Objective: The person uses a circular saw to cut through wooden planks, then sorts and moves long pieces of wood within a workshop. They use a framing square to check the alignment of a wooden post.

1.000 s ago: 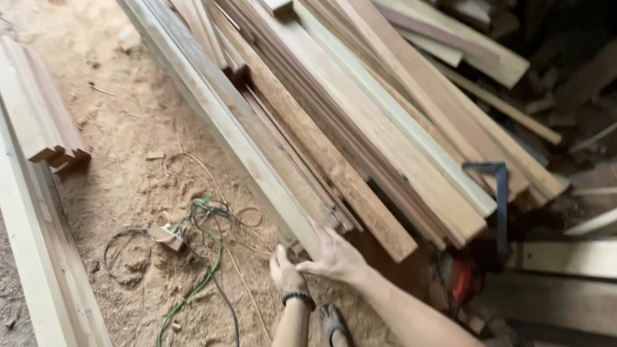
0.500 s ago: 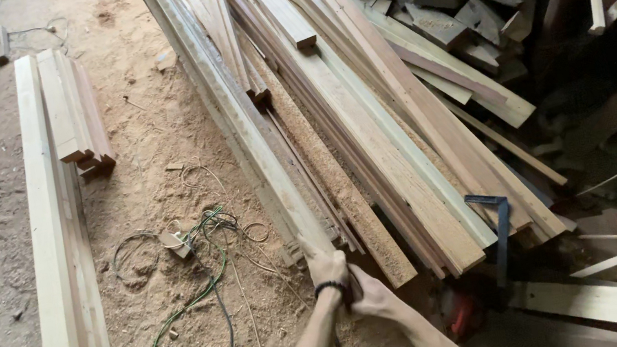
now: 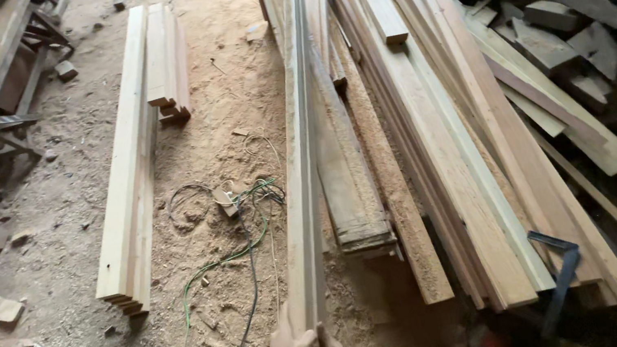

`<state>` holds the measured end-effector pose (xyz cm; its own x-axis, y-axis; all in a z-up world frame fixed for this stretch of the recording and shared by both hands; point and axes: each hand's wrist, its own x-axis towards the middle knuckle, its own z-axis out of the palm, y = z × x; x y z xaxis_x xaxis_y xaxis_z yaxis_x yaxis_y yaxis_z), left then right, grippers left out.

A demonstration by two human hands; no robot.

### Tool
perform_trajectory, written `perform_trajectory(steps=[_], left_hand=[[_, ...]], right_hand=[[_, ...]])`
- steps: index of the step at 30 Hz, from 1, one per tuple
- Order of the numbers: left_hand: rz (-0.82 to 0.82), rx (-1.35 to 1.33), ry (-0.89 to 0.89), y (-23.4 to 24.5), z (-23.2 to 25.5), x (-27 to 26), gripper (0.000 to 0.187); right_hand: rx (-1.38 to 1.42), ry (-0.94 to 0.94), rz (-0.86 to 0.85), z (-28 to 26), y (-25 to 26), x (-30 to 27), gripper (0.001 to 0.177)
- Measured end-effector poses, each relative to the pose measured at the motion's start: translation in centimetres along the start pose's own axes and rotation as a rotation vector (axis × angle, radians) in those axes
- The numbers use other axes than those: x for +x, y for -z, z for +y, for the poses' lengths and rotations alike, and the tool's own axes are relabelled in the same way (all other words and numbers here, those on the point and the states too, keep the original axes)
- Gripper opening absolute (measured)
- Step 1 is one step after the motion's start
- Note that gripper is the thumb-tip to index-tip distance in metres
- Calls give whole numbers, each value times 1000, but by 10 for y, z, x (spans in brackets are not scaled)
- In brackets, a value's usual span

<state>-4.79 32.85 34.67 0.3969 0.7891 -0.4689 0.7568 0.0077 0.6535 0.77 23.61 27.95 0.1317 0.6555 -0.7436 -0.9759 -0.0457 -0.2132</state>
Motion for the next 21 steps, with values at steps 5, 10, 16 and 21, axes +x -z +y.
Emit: perform_trajectory(steps=[5, 10, 16, 21], left_hand=[[-194, -273, 323, 35, -59, 33, 78], [-106, -86, 393, -4, -86, 42, 76], [-172, -41, 447, 68, -61, 44, 75], [-184, -88, 502, 130, -73, 71, 68]], right_hand=[[-868, 82, 502, 25, -3, 22, 99], [-1015, 107, 695, 34, 7, 39, 90], [-947, 193, 765, 80, -13, 78, 77], [-1575, 240, 567, 101, -36, 106, 111]])
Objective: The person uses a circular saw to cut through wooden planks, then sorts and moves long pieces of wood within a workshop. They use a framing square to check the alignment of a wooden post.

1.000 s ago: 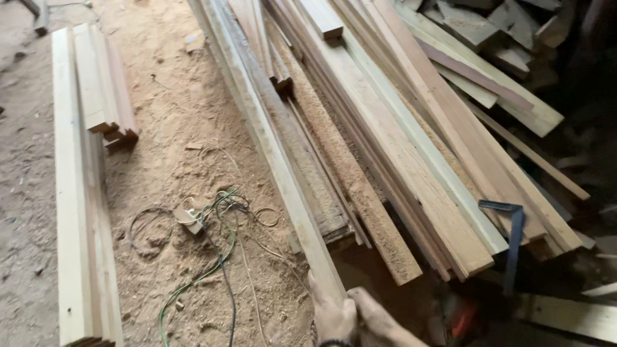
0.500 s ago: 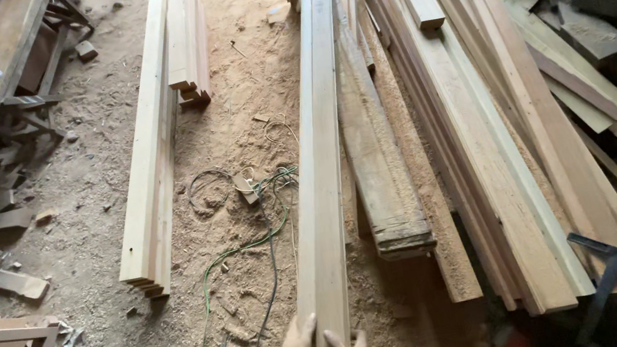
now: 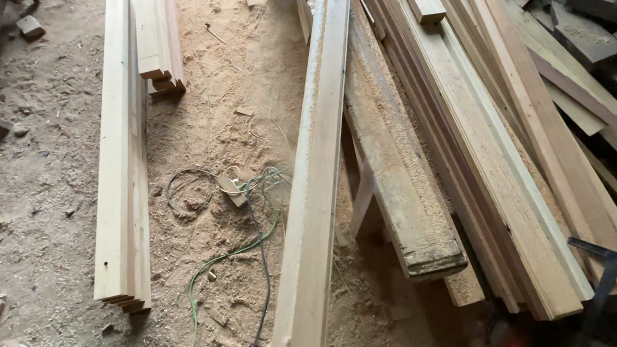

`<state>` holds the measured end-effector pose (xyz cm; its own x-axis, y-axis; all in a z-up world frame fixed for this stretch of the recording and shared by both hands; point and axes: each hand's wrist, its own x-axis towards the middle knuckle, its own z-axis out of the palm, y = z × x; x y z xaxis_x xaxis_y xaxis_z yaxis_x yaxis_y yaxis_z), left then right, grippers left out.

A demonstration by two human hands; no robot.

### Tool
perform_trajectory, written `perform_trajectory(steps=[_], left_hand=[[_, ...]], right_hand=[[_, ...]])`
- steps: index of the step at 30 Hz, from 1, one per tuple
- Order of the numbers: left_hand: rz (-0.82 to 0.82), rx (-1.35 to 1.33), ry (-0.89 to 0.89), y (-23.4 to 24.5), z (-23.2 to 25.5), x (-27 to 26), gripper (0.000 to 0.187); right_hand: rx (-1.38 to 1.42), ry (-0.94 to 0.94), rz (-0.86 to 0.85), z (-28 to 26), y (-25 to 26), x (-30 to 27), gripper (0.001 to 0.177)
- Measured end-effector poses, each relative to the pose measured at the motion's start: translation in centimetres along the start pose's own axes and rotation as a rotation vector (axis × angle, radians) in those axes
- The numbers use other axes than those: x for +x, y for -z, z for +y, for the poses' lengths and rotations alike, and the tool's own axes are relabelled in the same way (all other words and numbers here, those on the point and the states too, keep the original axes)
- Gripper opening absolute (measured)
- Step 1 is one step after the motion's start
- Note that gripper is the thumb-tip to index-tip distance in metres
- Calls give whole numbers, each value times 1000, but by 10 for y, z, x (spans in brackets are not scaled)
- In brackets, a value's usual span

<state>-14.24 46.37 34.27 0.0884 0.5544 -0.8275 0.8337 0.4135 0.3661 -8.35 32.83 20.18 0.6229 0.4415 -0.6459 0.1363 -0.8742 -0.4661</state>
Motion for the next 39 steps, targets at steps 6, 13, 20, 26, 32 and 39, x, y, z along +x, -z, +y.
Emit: perform_trajectory(steps=[6, 13, 20, 26, 32, 39], left_hand=[[17, 182, -34, -54, -14, 46, 88], [-273, -146, -20, -225, 20, 20, 64], [-1221, -1123, 306, -306, 60, -40, 108], [-587, -771, 332, -297, 33, -24, 96], [-418, -372, -508, -285, 43, -9, 58], [-32, -157, -250, -214, 16, -22, 61]], right_hand=[[248, -263, -102, 24, 40, 14, 103], [11, -268, 43, 31, 238, -55, 89], [-470, -360, 234, 33, 318, -101, 81], [-179, -320, 183, 53, 299, -80, 76], [173, -214, 115, 49, 319, -84, 82], [1053, -305, -218, 98, 202, -43, 69]])
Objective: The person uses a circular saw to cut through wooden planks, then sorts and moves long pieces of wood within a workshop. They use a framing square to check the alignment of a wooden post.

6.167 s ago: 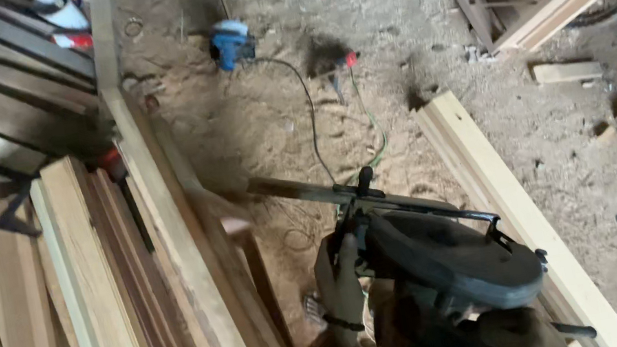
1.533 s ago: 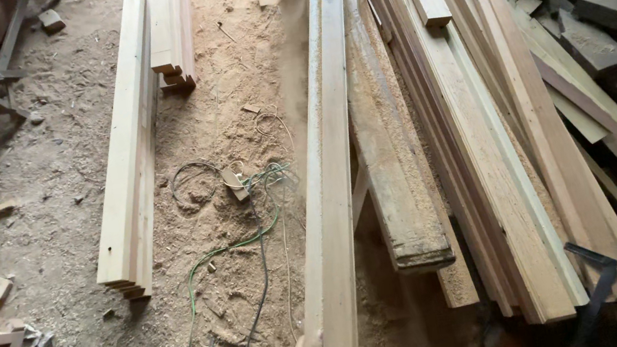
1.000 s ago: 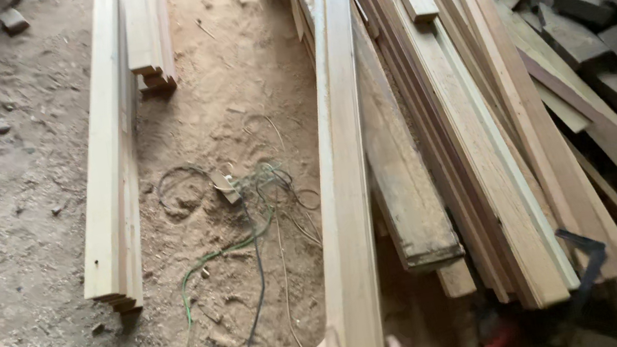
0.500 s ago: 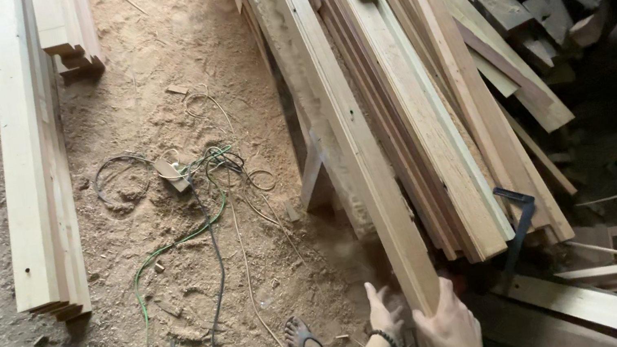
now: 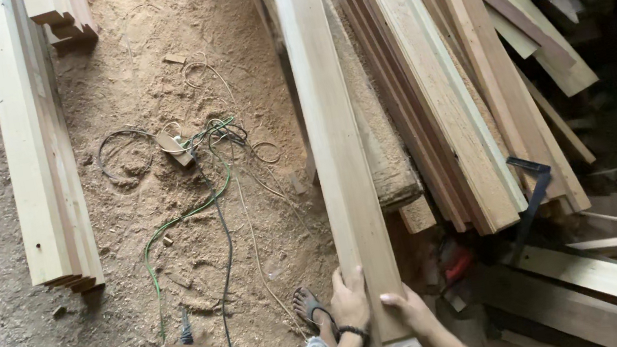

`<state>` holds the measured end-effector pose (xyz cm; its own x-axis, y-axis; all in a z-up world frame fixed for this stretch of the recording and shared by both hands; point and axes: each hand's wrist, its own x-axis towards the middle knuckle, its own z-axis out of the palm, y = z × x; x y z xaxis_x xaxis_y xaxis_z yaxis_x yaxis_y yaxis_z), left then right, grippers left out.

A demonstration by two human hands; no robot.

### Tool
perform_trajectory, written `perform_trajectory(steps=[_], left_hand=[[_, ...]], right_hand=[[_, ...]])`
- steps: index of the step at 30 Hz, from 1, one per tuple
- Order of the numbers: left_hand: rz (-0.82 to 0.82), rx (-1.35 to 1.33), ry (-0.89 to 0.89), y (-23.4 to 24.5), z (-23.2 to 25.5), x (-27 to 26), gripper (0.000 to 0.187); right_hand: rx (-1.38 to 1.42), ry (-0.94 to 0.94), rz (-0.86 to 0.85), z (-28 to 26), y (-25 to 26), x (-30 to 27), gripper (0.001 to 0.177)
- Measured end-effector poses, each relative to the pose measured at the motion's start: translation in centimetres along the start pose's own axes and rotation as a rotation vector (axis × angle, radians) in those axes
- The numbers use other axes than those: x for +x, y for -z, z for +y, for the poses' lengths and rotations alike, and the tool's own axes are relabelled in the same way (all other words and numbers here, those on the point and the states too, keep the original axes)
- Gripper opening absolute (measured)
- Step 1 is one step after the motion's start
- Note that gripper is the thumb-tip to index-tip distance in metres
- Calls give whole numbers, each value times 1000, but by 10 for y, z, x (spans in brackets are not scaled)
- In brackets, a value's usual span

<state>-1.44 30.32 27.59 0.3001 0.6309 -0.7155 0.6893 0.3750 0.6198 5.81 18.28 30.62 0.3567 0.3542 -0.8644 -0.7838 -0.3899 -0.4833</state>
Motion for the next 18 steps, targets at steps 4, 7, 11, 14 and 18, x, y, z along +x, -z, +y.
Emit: perform_trajectory(steps=[4, 7, 11, 14, 18], left_hand=[[7, -39, -79, 8, -7, -2, 65], [-12, -37, -99, 14, -4, -11, 64], [-44, 74, -90, 13, -5, -10, 80], [-72, 158, -122, 29, 0, -13, 80], [-114, 211, -95, 69, 4, -5, 77]], right_hand=[[-181, 210, 231, 4, -15, -6, 63], [-216, 209, 241, 6, -15, -7, 60], [-27, 244, 191, 12, -17, -4, 56], [-34, 221, 235, 12, -28, -5, 59], [44, 268, 170, 52, -31, 34, 68]])
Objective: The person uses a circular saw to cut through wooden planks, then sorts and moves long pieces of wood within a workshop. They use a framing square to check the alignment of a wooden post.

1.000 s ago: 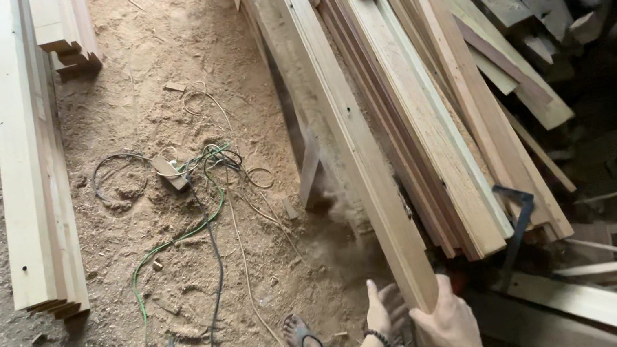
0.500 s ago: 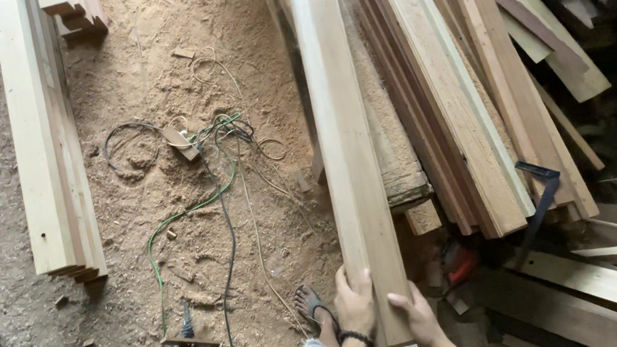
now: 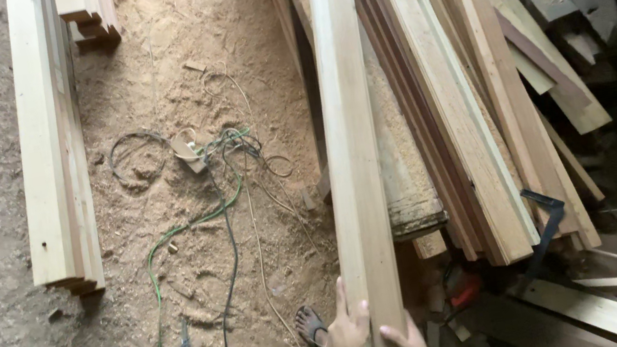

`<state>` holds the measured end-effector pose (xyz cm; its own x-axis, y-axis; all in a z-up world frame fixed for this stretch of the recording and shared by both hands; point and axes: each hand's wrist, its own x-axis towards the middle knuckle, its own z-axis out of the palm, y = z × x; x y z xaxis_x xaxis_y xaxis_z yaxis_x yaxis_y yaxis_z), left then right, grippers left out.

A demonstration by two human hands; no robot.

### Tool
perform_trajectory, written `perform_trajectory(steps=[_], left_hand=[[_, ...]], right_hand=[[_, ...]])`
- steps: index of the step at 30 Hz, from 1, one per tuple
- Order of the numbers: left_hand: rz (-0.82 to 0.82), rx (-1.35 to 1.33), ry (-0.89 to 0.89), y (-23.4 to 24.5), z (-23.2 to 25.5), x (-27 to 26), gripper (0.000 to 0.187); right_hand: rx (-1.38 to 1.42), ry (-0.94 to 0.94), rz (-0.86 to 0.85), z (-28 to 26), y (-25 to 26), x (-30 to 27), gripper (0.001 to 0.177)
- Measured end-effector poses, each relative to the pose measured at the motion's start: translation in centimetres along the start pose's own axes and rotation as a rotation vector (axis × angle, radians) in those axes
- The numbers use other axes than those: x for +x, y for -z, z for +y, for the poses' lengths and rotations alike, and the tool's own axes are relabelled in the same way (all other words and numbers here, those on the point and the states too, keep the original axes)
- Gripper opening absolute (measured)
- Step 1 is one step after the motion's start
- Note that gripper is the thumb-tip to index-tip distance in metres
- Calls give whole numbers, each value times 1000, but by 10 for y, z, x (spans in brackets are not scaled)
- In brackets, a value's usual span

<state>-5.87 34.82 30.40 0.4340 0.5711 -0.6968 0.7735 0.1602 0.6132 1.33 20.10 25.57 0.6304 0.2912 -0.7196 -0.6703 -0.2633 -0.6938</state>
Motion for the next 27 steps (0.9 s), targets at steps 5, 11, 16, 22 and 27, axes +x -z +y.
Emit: perform_trajectory(steps=[5, 11, 16, 22, 27], left_hand=[[67, 114, 52, 51, -33, 42, 74], [54, 157, -68, 177, 57, 93, 76], [41, 160, -112, 229, 95, 151, 78], [2, 221, -193, 266, 134, 195, 73], [-26, 209, -185, 282, 161, 221, 76]], right_hand=[[110, 77, -326, 37, -62, 32, 98], [57, -21, -162, -36, -183, 44, 71], [382, -6, -204, -105, -261, 44, 63], [295, -133, -161, -180, -301, 32, 75], [307, -145, -150, -201, -320, 50, 80]])
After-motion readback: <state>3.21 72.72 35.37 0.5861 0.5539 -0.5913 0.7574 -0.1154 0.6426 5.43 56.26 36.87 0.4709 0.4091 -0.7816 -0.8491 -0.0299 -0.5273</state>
